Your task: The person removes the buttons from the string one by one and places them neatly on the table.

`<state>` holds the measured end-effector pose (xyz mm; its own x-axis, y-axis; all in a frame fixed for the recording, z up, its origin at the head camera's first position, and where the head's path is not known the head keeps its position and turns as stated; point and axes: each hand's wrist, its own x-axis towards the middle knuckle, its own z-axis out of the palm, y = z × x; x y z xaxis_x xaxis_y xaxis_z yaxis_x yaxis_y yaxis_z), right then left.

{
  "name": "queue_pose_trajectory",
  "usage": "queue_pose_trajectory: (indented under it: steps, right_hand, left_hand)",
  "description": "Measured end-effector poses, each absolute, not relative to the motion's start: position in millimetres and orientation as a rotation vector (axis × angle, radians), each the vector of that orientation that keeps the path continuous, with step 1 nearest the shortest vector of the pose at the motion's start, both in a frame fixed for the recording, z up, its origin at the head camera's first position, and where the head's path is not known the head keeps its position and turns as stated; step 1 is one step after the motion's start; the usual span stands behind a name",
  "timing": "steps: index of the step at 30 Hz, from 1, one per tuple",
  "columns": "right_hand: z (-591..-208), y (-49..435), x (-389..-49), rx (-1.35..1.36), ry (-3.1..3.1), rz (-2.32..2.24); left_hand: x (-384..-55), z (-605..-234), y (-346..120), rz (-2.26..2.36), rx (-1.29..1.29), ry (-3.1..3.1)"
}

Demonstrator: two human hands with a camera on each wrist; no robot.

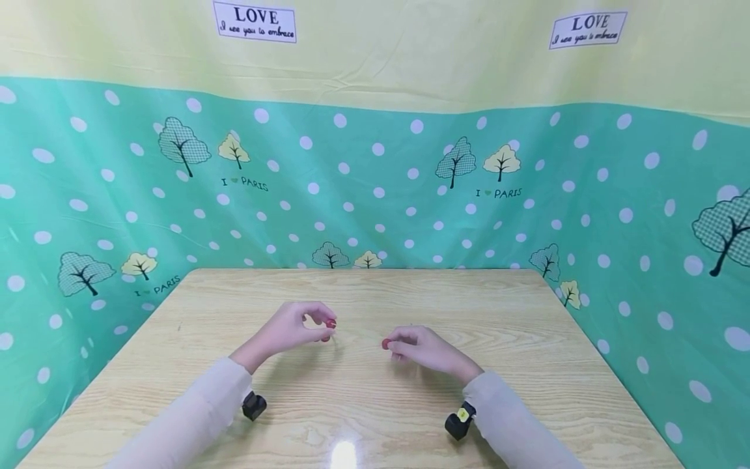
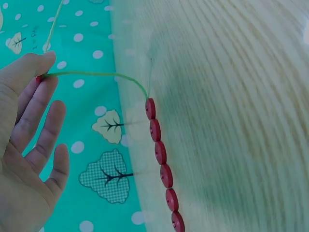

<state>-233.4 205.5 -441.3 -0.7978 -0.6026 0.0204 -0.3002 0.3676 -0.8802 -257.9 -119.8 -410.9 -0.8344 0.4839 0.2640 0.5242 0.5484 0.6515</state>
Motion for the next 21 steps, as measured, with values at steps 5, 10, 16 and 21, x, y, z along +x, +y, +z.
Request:
queue_pose_trajectory:
  steps: [5, 10, 16, 21]
  right_hand:
    - [-442.2, 206.4, -232.7, -0.789, 2.338, -1.401]
    - [-442.6, 207.2, -231.6, -0.772, 2.352, -1.398]
    - [-443.5, 207.8, -231.6, -0.770, 2.350, -1.397]
    - [-444.0, 208.2, -231.9, -0.785, 2.345, -1.392]
  left_hand:
    - [-258.4, -407.0, -124.9, -1.165, -0.864, -2.713]
    - [-258.9, -404.2, -130.7, -1.153, -0.859, -2.704]
    - [-260.0, -402.0, -135.7, -1.114, -0.878, -2.699]
    - [-260.9, -401.6, -139.0, -1.101, -0.867, -2.707]
